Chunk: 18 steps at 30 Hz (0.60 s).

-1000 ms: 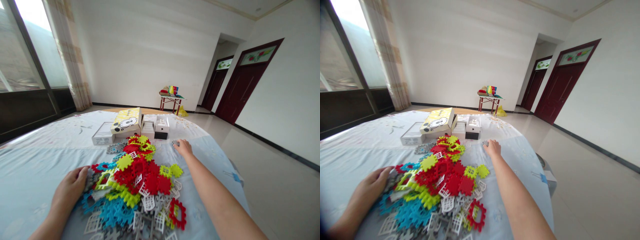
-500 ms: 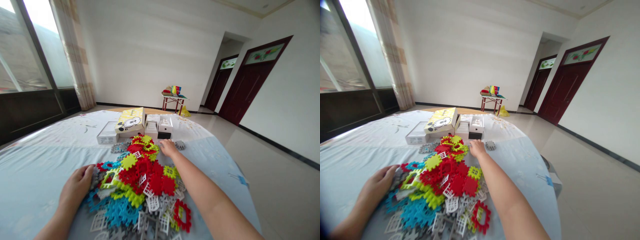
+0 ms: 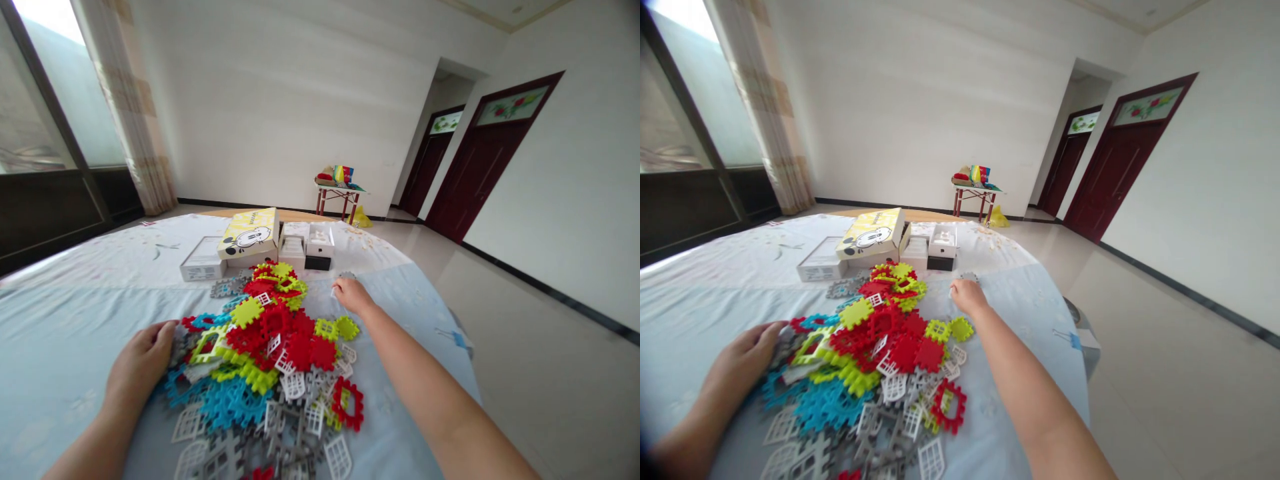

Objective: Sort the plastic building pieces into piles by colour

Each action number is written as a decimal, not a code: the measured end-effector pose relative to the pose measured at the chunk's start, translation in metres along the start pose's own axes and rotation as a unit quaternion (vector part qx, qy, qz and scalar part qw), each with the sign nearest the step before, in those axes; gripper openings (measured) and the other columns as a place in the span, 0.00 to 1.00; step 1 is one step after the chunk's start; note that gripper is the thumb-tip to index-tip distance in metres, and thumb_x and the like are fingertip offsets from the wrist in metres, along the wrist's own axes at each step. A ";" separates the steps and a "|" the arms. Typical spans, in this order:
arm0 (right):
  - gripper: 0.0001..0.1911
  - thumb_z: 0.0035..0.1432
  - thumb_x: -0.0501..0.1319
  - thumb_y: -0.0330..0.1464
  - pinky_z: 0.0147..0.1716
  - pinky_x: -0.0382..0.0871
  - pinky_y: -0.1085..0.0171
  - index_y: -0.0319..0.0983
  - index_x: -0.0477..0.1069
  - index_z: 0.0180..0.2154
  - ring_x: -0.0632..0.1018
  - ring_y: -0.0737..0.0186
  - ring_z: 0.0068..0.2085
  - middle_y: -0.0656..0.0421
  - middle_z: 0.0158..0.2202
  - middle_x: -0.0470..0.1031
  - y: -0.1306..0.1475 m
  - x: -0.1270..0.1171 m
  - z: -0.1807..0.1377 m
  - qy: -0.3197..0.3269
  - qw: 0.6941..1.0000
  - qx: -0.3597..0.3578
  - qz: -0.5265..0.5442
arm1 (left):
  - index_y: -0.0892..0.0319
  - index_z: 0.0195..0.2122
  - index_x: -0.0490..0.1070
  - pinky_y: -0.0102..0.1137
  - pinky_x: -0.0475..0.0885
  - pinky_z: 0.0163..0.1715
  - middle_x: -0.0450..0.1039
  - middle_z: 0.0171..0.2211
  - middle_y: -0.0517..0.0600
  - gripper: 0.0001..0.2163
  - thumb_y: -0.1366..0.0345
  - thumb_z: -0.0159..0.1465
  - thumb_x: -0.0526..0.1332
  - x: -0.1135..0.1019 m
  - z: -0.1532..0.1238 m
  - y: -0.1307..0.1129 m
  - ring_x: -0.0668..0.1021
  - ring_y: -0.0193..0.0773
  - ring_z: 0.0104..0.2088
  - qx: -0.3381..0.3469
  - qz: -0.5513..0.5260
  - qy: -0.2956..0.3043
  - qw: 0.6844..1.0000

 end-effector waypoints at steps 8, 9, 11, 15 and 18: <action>0.12 0.51 0.53 0.29 0.29 0.64 0.70 0.37 0.74 0.35 0.75 0.65 0.29 0.59 0.29 0.77 -0.068 -0.004 -0.055 0.052 0.982 0.067 0.171 | 0.62 0.45 0.71 0.33 0.66 0.36 0.73 0.41 0.58 0.24 0.53 0.59 0.45 0.002 0.001 -0.001 0.73 0.46 0.41 -0.008 -0.003 0.014 1.000; 0.12 0.52 0.53 0.29 0.28 0.64 0.70 0.36 0.74 0.35 0.74 0.65 0.29 0.59 0.28 0.77 -0.070 -0.001 -0.058 0.066 0.978 0.066 0.186 | 0.62 0.44 0.71 0.33 0.66 0.36 0.73 0.41 0.58 0.24 0.53 0.58 0.46 0.001 0.001 -0.001 0.73 0.46 0.41 -0.010 -0.007 0.013 1.000; 0.13 0.52 0.52 0.30 0.27 0.65 0.70 0.36 0.74 0.35 0.74 0.66 0.28 0.60 0.28 0.77 -0.072 0.005 -0.063 0.094 0.974 0.061 0.199 | 0.62 0.44 0.72 0.33 0.67 0.37 0.73 0.41 0.57 0.24 0.52 0.58 0.47 0.001 0.001 0.001 0.73 0.47 0.42 -0.016 -0.022 0.013 1.000; 0.14 0.49 0.53 0.25 0.34 0.67 0.68 0.36 0.74 0.37 0.75 0.64 0.33 0.58 0.33 0.77 -0.077 0.001 -0.062 0.061 0.983 0.071 0.158 | 0.62 0.46 0.71 0.34 0.68 0.37 0.74 0.40 0.57 0.26 0.50 0.58 0.46 -0.001 0.003 0.010 0.74 0.46 0.40 -0.039 -0.101 0.010 0.994; 0.18 0.46 0.53 0.22 0.41 0.66 0.66 0.37 0.73 0.40 0.74 0.63 0.39 0.56 0.39 0.75 -0.072 -0.016 -0.058 -0.016 0.990 0.053 0.133 | 0.66 0.45 0.72 0.32 0.71 0.34 0.76 0.38 0.57 0.28 0.50 0.59 0.43 -0.008 0.006 0.016 0.76 0.42 0.36 -0.020 -0.129 -0.012 0.991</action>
Point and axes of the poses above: each hand's wrist, its own z-axis towards the middle knuckle, its own x-axis out of the palm, y = z × x, the point moved 10 cm from there along z, towards the middle knuckle
